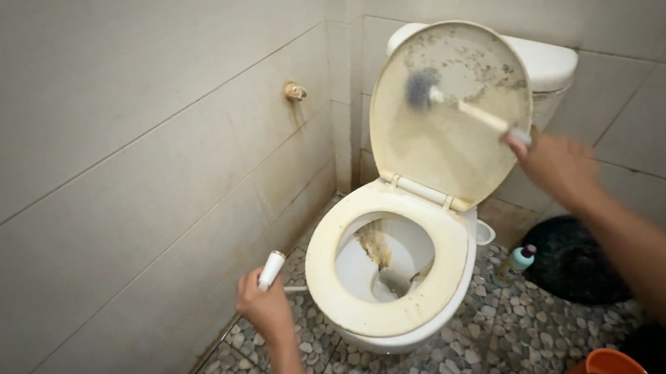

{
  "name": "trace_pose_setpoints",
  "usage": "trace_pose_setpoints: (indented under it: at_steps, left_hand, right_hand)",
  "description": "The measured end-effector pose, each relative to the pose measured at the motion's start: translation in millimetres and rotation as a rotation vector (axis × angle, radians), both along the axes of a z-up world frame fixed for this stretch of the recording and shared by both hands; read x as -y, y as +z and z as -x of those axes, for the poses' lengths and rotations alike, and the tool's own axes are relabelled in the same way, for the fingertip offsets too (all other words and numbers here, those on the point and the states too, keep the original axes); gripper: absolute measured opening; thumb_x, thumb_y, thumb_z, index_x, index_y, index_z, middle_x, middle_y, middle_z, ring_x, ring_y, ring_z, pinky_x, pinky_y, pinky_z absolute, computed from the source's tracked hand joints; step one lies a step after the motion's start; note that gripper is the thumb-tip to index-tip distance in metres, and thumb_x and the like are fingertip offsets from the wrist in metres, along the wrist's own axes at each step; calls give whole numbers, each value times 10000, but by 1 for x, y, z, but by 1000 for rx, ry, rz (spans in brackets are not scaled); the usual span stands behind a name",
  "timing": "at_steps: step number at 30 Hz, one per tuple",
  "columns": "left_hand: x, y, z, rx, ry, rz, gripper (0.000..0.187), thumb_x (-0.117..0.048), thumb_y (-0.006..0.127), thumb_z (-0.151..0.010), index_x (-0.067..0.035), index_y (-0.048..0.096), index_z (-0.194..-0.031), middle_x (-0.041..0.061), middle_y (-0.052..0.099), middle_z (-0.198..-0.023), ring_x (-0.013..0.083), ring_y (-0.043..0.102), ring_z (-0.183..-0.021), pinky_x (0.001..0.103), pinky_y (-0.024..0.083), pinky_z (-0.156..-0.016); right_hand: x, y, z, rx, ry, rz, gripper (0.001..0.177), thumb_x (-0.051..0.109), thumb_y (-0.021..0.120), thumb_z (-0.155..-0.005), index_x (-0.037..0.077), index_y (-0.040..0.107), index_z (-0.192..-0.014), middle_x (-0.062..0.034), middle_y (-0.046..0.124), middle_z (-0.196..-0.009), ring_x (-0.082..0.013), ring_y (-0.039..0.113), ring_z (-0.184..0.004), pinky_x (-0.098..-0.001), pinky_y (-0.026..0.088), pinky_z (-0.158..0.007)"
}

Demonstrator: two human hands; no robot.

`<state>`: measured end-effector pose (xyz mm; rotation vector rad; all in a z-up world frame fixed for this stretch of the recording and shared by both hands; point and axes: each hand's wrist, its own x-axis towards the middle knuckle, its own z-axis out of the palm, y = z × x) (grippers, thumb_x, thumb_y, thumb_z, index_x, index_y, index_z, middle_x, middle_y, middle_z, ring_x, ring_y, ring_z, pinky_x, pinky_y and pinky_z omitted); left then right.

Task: Cleaning a toilet bowl and lid using a brush, cleaning solution, and water from a bidet sprayer.

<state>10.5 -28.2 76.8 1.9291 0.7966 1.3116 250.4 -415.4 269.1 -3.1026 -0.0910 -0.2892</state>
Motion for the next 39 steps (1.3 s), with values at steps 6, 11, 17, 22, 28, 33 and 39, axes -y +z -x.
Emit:
trace_pose_setpoints:
  at_steps: [6, 11, 17, 22, 28, 33, 39]
  left_hand:
    - [-17, -14, 16, -25, 27, 57, 298, -68, 846, -739, -7, 708, -996, 153, 707, -861, 332, 687, -761, 424, 534, -696]
    - [-17, 0, 26, -35, -27, 200, 567, -78, 816, -708, -6, 627, -1237, 142, 722, -820, 293, 697, -702, 410, 537, -663]
    - [-21, -27, 14, -57, -46, 175, 321, -83, 810, -738, -22, 731, -1043, 142, 733, -826, 286, 709, -713, 404, 554, -669]
    - [-21, -30, 6, -48, -51, 69, 207, -76, 811, -770, 22, 725, -931, 191, 731, -856, 342, 706, -770, 426, 544, -714]
    - [-25, -38, 3, -69, -55, 38, 225, -69, 809, -753, 27, 721, -936, 193, 729, -857, 341, 714, -769, 428, 549, -709]
    - [-23, -39, 0, -93, -51, 84, 216, -94, 821, -773, 18, 724, -930, 173, 729, -832, 323, 711, -740, 414, 546, -690]
    - [-16, -21, 9, -124, -32, 150, 225, -106, 829, -760, 15, 726, -920, 166, 725, -811, 322, 701, -734, 415, 535, -682]
  right_hand:
    - [-51, -45, -41, 16, 77, -54, 767, 699, 416, -1046, 23, 778, -1067, -248, 758, -1028, -439, 739, -937, -531, 583, -780]
    - [-37, -83, -1, -138, 110, 65, 761, 680, 389, -1039, 32, 789, -1050, -223, 772, -1021, -407, 752, -948, -508, 591, -808]
    - [0, -85, 26, -386, 29, 52, 757, 661, 382, -1046, 19, 785, -1054, -210, 789, -967, -364, 755, -904, -480, 575, -803]
    - [79, -120, 20, -714, -56, -327, 626, 526, 559, -1031, -78, 722, -1054, -135, 658, -751, -240, 577, -549, -383, 490, -490]
    - [89, -164, 50, -568, 189, -561, 415, 387, 670, -884, 41, 680, -1112, -138, 687, -721, -242, 644, -550, -412, 525, -519]
    - [46, -134, 82, -424, 192, -25, 409, 429, 437, -1008, 112, 594, -1214, -175, 779, -889, -347, 768, -799, -495, 605, -731]
    - [-23, -166, 15, -422, 292, 146, 540, 478, 283, -1071, 89, 641, -1186, -209, 757, -1065, -385, 761, -970, -508, 607, -848]
